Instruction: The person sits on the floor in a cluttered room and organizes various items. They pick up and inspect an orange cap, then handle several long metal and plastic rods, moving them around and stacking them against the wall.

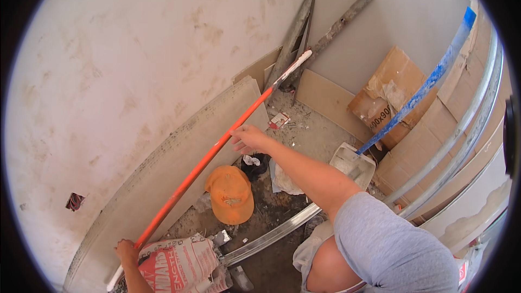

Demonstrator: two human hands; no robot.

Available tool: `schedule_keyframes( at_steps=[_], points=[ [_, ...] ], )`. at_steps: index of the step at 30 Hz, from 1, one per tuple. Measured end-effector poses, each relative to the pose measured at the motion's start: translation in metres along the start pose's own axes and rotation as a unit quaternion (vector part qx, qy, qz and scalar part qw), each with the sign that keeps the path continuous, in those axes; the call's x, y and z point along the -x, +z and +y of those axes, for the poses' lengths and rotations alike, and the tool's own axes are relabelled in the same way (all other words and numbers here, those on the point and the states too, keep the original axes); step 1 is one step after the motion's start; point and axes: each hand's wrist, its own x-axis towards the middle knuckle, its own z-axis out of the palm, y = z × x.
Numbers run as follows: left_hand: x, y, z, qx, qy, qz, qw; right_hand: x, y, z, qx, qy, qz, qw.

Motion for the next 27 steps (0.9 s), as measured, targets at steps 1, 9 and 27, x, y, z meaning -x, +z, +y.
schedule_keyframes(
  at_steps=[1,9,27],
  points=[
    [0.002,0.001,-0.003,-0.042,-0.055,0.011,0.998,0.000,-0.004,0.003,0.037,-0.002,0.006,0.999],
    [-0.042,-0.016,0.077,0.302,0.086,0.018,0.949,0.007,-0.041,0.029,0.563,-0.059,-0.105,0.817],
    [-0.073,-0.013,0.131,0.173,0.146,-0.160,0.961,-0.012,-0.084,0.082,0.599,-0.030,-0.160,0.784]
  ],
)
